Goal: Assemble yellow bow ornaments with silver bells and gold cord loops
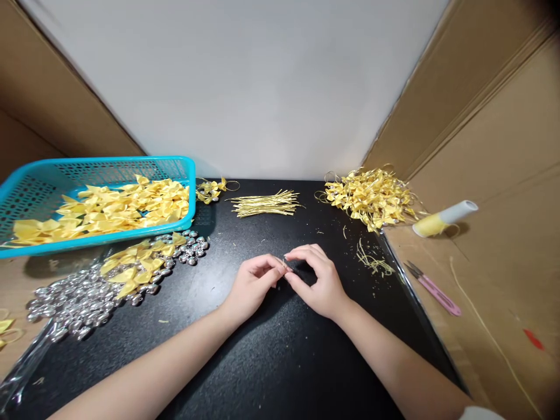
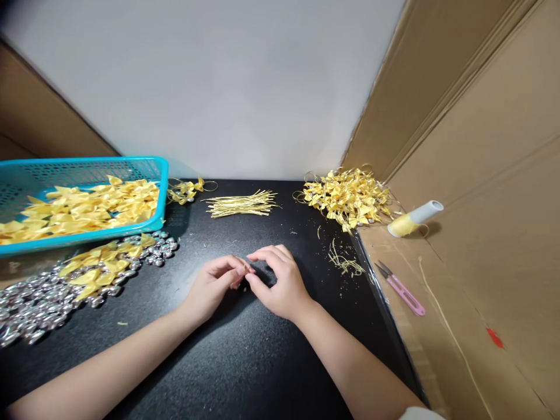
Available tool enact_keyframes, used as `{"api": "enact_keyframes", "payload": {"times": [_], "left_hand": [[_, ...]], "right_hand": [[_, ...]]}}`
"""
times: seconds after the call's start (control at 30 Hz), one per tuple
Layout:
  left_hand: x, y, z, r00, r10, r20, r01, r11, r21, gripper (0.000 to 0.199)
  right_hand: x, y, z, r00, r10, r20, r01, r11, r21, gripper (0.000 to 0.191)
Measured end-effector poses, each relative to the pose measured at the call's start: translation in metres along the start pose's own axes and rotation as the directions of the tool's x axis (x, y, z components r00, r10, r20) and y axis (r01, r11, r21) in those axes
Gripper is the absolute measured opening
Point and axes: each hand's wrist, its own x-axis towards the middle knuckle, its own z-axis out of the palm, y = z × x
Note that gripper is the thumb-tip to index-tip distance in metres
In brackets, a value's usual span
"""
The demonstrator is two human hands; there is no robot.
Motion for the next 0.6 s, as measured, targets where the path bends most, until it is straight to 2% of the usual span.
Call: {"api": "enact_keyframes", "payload": {"times": [0.27, 0.4, 0.6], "left_hand": [[-0.0017, 0.0025, 0.0010, 0.999, -0.035, -0.038, 0.037, 0.998, 0.045, 0.021], [-0.0004, 0.0011, 0.0006, 0.999, -0.039, -0.030, 0.040, 0.999, 0.023, 0.017], [0.0017, 0.0007, -0.0027, 0.996, 0.076, 0.055, -0.081, 0.993, 0.084, 0.018]], "right_hand": [[0.0000, 0.0034, 0.0008, 0.989, 0.054, 0.137, -0.051, 0.998, -0.026, 0.010], [-0.0007, 0.0043, 0.0005, 0.992, 0.034, 0.122, -0.028, 0.998, -0.048, 0.011], [-0.0013, 0.0031, 0.0002, 0.997, -0.003, 0.072, 0.008, 0.998, -0.065, 0.012]]}}
